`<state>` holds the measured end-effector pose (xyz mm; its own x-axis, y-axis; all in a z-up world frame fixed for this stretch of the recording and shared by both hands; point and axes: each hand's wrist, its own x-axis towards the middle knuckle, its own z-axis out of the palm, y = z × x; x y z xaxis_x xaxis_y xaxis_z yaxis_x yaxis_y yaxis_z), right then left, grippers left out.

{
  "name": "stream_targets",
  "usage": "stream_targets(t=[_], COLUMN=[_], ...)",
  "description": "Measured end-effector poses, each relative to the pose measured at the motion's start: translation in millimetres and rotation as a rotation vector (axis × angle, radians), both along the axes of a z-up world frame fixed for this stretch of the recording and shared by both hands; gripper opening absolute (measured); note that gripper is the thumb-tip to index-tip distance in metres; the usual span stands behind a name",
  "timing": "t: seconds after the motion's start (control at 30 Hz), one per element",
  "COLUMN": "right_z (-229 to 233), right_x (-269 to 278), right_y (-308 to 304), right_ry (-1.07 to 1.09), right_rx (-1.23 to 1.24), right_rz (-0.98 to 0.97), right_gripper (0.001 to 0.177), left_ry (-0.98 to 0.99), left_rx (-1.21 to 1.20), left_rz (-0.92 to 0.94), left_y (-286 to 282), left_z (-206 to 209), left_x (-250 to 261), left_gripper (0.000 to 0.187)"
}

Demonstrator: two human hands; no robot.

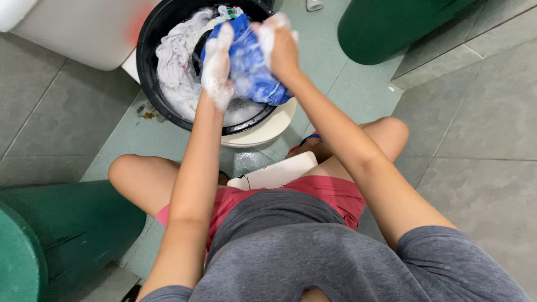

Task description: The person sits on a small stool and hand-washes clothes in a black basin filled with soapy water. They repeatedly scrub, squeeze, and agitate the garments, including a blue item, and briefly reach for a nearby stool before continuing the washing.

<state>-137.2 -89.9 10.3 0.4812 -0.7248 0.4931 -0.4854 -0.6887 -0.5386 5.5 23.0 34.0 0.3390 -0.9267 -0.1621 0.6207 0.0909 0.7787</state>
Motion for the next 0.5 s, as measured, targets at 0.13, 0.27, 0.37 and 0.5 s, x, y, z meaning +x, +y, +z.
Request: stream_targets(t=[0.13,0.27,0.37,0.5], right_z=[34,22,-27,-74], right_x=[-16,-25,-11,24], right_y=[20,52,50,15], right_ry=[0.072,0.620,0.892,0.953], right_rx=[-0.028,0.057,0.117,-0.092], right_rz=[-0.130,0.184,0.233,0.165], right_gripper=[0.038,0.069,0.052,0.029], left_ry=[-0.730,-1.192,-1.574,-1.529], left_rx=[0.212,0.573,0.512,0.534], left_rz=[0.304,0.017,-0.196,-0.142], left_y=[13,38,53,56], left_z=[-6,-48,-75,-112], left_x=[1,8,7,5], left_gripper=[0.063,0.079,0.061,0.064])
